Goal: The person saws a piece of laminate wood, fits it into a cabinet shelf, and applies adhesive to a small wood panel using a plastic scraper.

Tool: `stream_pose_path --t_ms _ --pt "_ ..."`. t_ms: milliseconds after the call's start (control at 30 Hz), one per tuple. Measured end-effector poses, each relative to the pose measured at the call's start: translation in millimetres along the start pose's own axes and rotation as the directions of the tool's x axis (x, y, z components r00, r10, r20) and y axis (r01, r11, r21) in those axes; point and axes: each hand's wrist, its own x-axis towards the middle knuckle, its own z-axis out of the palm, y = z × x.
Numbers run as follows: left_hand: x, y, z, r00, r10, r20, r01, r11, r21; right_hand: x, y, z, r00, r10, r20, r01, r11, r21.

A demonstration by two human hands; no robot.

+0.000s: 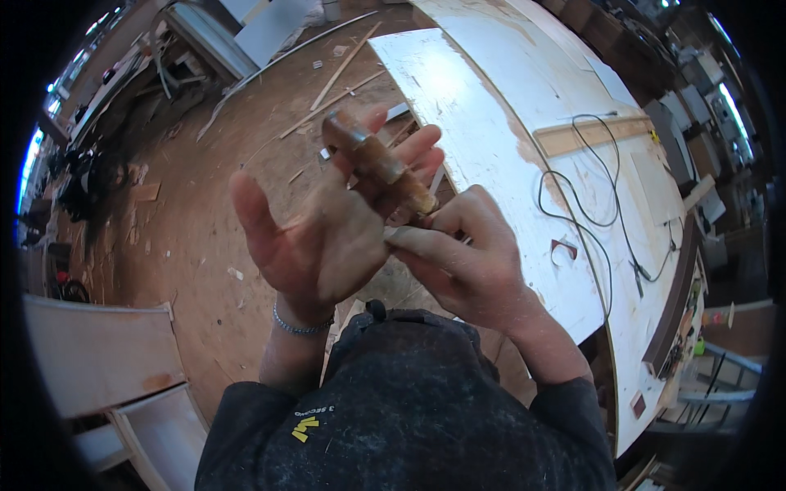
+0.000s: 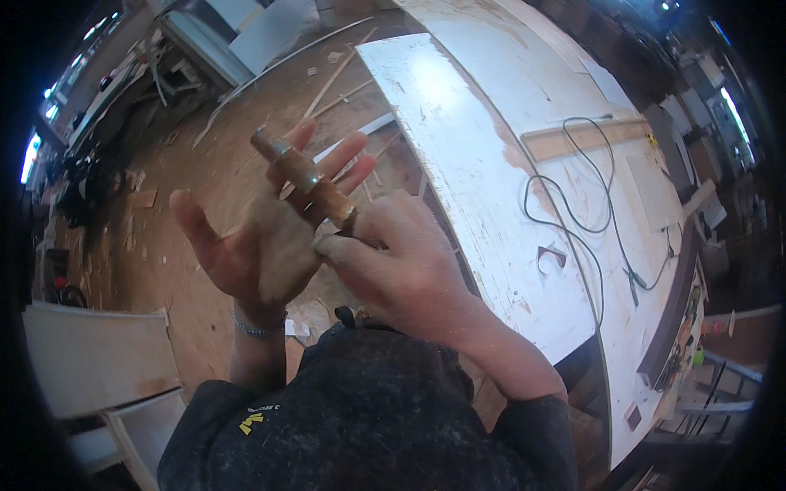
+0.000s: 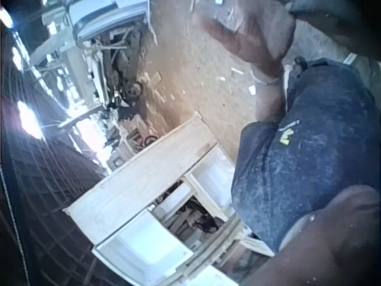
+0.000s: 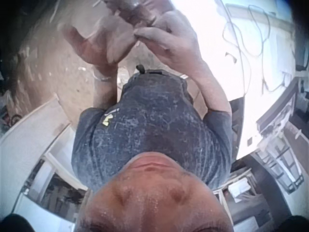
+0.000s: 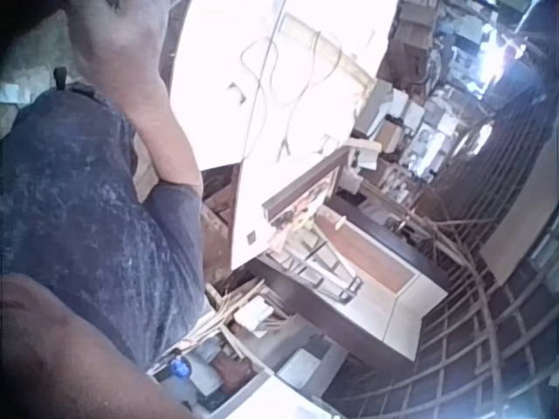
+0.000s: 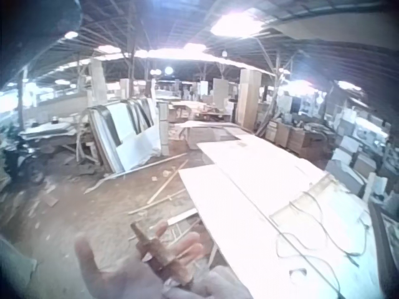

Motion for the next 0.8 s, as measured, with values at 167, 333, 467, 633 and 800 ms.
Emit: stream_pose_path --t_ms 167,333,467,633,800 --pt "8.0 -11.0 -11.2 0.983 0.074 -0.169 -0.03 0.968 0.247 0.1 10.2 7.6 0.993 0.109 -0.046 -0.106 0.992 0.074" --pt "9.2 -24.9 -47.4 0.982 0.051 -0.184 0.127 0.549 0.826 -18.3 25.1 10.9 0.921 0.33 -0.205 -0.285 0.933 0.222" --pt "16.1 -61.9 -47.2 0.994 -0.075 -0.076 0.093 0.258 0.962 -41.8 32.4 27.6 0.778 0.607 -0.162 -0.515 0.764 0.388" --pt "24.0 -78.3 -55.0 0.828 -0.56 -0.016 0.012 -0.01 1.0 -87.2 47.8 5.5 0.636 0.763 -0.114 -0.648 0.609 0.458" --pt "51.4 -148.2 -33.1 0.644 -0.75 -0.15 0.198 -0.027 0.98 -151.0 41.8 -6.4 0.347 0.901 -0.261 -0.551 0.421 0.72"
